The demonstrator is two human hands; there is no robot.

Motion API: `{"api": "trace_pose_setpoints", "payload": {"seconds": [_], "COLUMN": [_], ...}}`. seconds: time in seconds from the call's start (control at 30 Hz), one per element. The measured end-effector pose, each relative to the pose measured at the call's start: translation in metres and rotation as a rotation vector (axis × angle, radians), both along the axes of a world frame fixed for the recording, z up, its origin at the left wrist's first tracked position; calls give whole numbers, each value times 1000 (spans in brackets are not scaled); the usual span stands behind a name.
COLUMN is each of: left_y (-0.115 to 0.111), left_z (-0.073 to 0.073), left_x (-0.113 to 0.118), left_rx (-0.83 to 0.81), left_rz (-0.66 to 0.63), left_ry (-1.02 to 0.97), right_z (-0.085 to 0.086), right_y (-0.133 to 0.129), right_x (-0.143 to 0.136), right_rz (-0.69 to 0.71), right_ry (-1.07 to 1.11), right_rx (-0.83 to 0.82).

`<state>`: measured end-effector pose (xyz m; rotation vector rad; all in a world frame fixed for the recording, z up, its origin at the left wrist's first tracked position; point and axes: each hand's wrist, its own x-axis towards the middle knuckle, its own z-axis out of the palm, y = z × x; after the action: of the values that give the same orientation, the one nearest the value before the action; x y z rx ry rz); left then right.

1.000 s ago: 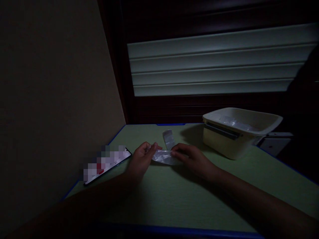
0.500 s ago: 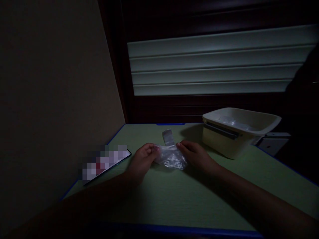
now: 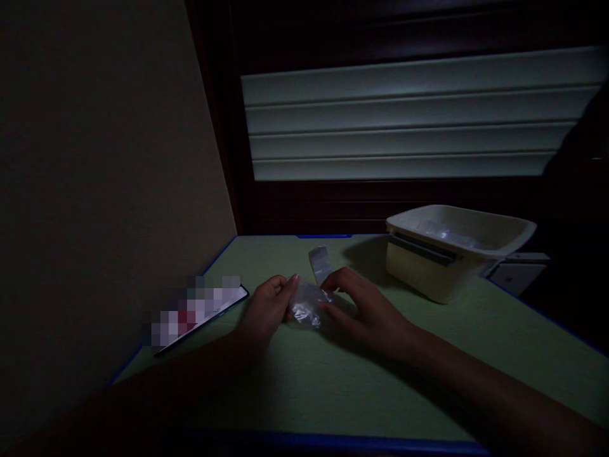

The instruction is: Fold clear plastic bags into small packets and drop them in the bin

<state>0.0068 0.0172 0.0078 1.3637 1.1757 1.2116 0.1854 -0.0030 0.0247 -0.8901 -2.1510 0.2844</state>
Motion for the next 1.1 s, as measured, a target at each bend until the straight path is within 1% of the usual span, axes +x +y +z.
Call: {"api": "trace_pose_setpoints", "payload": {"seconds": [0.07, 0.17, 0.23, 0.4, 0.5, 0.6, 0.7, 0.73, 0.77, 0.8, 0.87, 0.93, 1.03, 1.1], "left_y": [-2, -4, -5, -4, -4, -7, -16, -19, -22, -24, -26, -24, -18, -15], "left_z": [1, 1, 0, -4, -4, 0, 9, 12, 14, 14, 12, 6, -1, -3], "left_x": [0, 1, 1, 1, 1, 2, 2, 2, 2, 3, 4, 5, 5, 4], "left_rx": [-5, -16, -16, 31, 88, 200, 453, 524, 547, 541, 444, 354, 268, 220], "left_rz": [-10, -42, -69, -114, -93, 6, 101, 90, 58, 15, -70, -122, -130, -131], "left_ry": [22, 59, 84, 135, 160, 166, 207, 232, 254, 274, 294, 296, 274, 243], "right_z": [-1, -2, -2, -5, -8, -11, -13, -13, -12, -11, -9, -6, -5, -6], "right_y": [4, 11, 14, 18, 19, 21, 23, 23, 23, 23, 21, 18, 13, 12], "right_x": [1, 3, 3, 2, 4, 6, 7, 7, 6, 6, 3, 0, -3, -4], "right_rz": [-19, -90, -125, -191, -219, -241, -252, -249, -243, -232, -197, -146, -62, -17], "right_ry": [81, 288, 381, 483, 549, 619, 682, 698, 711, 720, 727, 719, 691, 668], "right_rx": [-68, -261, -345, -423, -458, -490, -528, -544, -563, -586, -639, -690, -737, -749]}}
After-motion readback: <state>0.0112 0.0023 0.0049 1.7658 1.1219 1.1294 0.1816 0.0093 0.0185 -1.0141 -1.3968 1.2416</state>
